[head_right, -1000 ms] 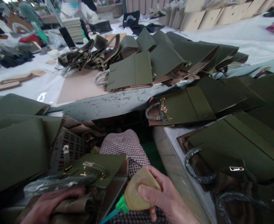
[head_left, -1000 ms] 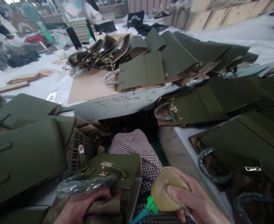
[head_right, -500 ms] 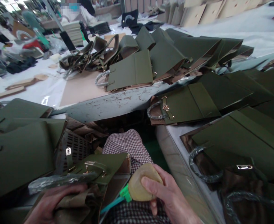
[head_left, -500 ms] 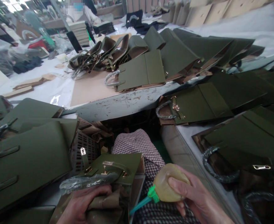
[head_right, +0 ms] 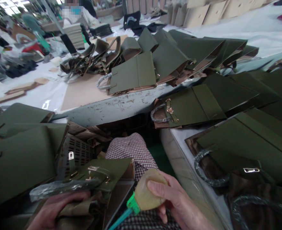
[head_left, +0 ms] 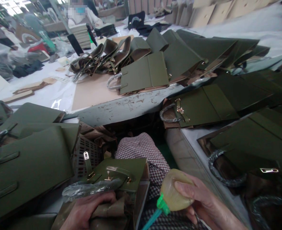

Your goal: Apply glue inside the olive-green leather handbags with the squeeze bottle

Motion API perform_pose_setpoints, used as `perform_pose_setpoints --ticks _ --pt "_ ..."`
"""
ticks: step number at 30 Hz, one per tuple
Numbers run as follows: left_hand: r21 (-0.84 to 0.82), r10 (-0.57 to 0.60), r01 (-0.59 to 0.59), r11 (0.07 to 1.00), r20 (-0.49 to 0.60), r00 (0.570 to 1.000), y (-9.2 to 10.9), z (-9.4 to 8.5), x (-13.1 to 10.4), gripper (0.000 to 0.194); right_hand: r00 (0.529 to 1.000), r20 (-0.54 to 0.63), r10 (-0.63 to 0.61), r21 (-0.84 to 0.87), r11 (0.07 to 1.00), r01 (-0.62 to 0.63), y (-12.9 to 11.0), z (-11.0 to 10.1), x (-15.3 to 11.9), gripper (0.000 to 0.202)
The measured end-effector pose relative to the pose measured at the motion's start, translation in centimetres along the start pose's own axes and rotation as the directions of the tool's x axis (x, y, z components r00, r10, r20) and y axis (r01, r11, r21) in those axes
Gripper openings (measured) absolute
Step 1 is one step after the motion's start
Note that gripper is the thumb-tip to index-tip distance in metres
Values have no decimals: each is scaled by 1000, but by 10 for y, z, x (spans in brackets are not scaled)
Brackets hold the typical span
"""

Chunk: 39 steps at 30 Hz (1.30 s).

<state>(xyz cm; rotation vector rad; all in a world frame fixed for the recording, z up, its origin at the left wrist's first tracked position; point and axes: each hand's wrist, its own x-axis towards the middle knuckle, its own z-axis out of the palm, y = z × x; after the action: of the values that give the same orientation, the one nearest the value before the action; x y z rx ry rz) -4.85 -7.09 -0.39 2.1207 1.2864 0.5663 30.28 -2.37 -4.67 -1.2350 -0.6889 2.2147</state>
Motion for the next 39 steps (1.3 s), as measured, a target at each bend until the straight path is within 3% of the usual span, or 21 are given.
perform_pose_setpoints --ticks 5,9,21,30,39 --pt "-36 -6 6 999 2 1000 2 1 1 43 994 -102 -35 -60 998 29 -5 -4 6 52" --pt "-49 -16 17 999 20 1000 0 3 -2 47 999 -41 -24 -84 996 21 -9 1 4 54" --pt "-35 4 -1 999 93 996 1 3 0 23 999 28 -31 -195 980 36 -22 0 11 53" --pt "-29 14 -10 1000 132 991 -1 3 3 30 1000 2 -22 -419 908 21 -37 -6 21 61" --pt "0 46 -46 999 104 994 -1 3 8 31 992 -106 -72 -509 861 8 -31 -16 20 58"
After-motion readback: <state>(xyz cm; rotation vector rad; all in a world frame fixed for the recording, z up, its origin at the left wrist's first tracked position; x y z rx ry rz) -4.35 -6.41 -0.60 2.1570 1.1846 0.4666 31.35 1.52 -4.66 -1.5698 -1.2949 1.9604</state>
